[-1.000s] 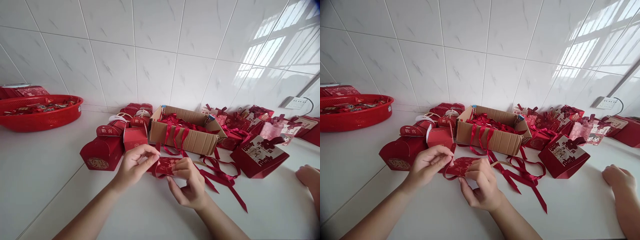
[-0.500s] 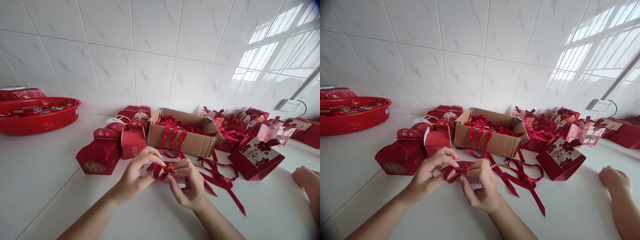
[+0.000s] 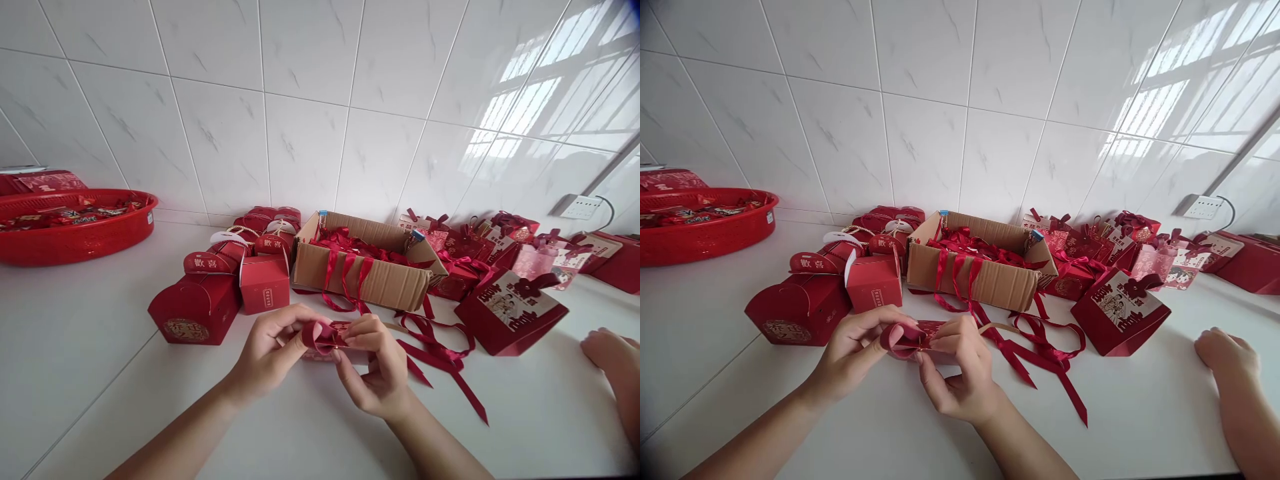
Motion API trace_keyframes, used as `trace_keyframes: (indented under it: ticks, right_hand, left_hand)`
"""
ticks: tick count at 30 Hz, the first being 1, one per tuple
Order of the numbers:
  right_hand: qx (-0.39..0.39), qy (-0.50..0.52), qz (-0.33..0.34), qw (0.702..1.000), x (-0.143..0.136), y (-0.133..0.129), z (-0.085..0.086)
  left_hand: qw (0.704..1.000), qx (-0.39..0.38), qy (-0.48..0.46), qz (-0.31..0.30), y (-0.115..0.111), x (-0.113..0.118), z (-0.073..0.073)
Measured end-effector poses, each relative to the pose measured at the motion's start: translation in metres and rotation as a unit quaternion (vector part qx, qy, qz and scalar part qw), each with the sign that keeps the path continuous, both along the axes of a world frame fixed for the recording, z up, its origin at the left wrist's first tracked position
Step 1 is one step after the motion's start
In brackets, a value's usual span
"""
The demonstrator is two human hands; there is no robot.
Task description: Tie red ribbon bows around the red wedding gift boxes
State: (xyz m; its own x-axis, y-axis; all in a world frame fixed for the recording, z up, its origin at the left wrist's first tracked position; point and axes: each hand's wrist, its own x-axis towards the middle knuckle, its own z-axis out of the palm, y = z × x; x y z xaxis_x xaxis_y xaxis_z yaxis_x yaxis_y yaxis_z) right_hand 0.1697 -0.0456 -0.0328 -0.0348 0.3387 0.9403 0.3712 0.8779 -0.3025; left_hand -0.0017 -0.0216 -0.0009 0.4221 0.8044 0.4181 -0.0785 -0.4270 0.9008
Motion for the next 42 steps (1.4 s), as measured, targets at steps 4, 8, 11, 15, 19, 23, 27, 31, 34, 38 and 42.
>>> trace_keyframes:
  ticks: [4,8,11,15,19,23,27,31,34,38,42]
  right_hand:
    - [-0.010,-0.001,0.006,1.000,0.000,0.000,-0.001]
    - [-0.010,0.000,0.010,1.000,-0.001,0.000,-0.001]
    - [-0.008,0.000,0.006,1.000,-0.002,0.000,-0.001]
    - [-0.008,-0.006,0.001,1.000,-0.001,0.000,-0.001]
    - [0.001,-0.004,-0.008,1.000,-0.001,0.000,-0.001]
    - [0.010,-0.006,-0.018,1.000,-0.001,0.000,0.000]
    - [0.023,-0.013,-0.029,0.999,-0.002,-0.001,-0.001]
    - [0.006,-0.015,-0.015,1.000,0.001,0.000,0.001]
    - [-0.035,-0.035,0.016,0.999,0.007,0.001,0.004]
    - [-0.062,-0.092,0.035,0.993,0.016,0.003,0.007]
    - [-0.063,-0.124,0.026,0.990,0.018,0.003,0.007]
  left_hand:
    - [1.000,-0.019,-0.007,-0.018,0.001,-0.001,-0.001]
    - [0.998,-0.038,-0.008,-0.054,0.000,0.000,0.002]
    - [0.997,-0.040,-0.008,-0.067,-0.002,0.000,0.005]
    - [0.996,-0.048,-0.001,-0.071,-0.001,0.001,0.004]
    - [0.997,-0.045,0.003,-0.065,0.000,0.000,0.001]
    - [0.997,-0.008,0.018,-0.073,-0.001,-0.004,0.004]
    - [0.992,0.065,0.029,-0.104,-0.001,-0.005,0.005]
    - [0.989,0.129,0.035,-0.067,0.004,-0.002,-0.001]
    - [0.986,0.147,0.047,-0.065,0.009,-0.002,-0.007]
    - [0.979,0.182,0.056,-0.074,0.013,-0.003,-0.009]
    - [0.977,0.185,0.076,-0.070,0.014,-0.003,-0.009]
